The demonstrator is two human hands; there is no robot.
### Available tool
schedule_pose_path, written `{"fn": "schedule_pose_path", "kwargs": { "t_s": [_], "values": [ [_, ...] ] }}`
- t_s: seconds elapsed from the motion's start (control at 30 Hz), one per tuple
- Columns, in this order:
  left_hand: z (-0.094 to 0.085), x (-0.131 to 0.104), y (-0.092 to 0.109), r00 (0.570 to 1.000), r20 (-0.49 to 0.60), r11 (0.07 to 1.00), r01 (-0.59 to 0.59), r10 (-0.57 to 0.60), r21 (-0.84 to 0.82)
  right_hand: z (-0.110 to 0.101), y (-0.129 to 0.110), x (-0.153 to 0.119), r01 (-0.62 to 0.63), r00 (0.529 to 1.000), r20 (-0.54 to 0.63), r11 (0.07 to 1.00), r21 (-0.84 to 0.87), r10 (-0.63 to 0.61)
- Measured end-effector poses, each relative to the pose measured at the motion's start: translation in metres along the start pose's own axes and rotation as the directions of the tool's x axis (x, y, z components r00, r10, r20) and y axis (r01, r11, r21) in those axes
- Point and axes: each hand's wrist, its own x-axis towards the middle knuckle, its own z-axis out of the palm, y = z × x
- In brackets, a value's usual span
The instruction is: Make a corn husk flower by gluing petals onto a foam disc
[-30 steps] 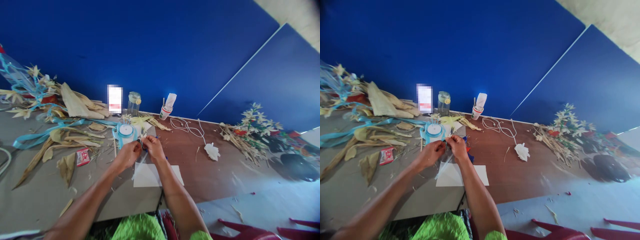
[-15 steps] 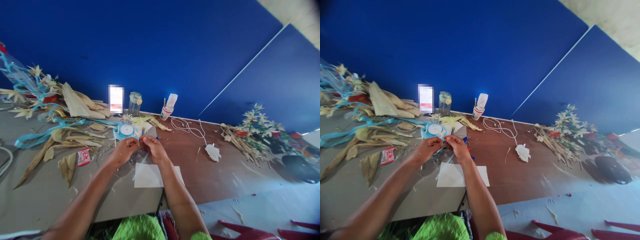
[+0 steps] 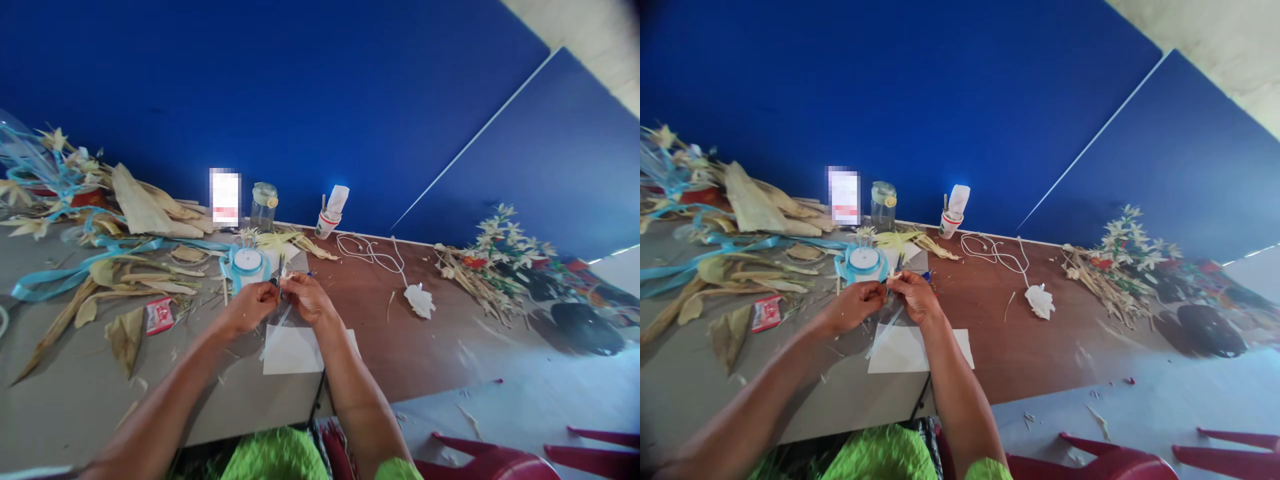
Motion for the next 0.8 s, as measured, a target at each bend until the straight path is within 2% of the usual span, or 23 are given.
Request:
{"fn": "schedule_pose_path", "kwargs": {
  "t_s": [0.23,0.33,0.47,0.57,0.7,0.8],
  "values": [
    [0.007,0.002,-0.010,0.997,-0.078,0.994,-0.015,0.023,0.106,0.002,0.007,0.002,0.055,0.996,-0.058,0.986,-0.156,-0.065],
    [0.009,0.003,-0.011,0.995,-0.101,0.995,-0.016,0.026,0.099,0.002,0.008,0.002,0.080,0.994,-0.057,0.976,-0.203,-0.093],
    [0.006,0.002,-0.008,0.994,-0.097,0.998,0.036,-0.041,-0.053,0.003,0.005,0.000,0.075,0.997,0.002,0.975,-0.210,-0.076],
    [0.000,0.003,-0.005,0.983,-0.160,0.976,0.059,-0.094,-0.211,0.002,0.001,-0.001,0.064,0.998,0.041,0.983,-0.175,-0.057],
    [-0.008,0.006,-0.009,0.960,-0.235,0.922,0.051,-0.151,-0.383,-0.003,-0.006,0.001,0.166,0.982,-0.066,0.974,-0.153,-0.177],
    [-0.012,0.008,-0.014,0.943,-0.286,0.882,0.014,-0.168,-0.472,-0.009,-0.014,0.000,0.223,0.953,-0.139,0.935,-0.274,-0.268]
  ]
}}
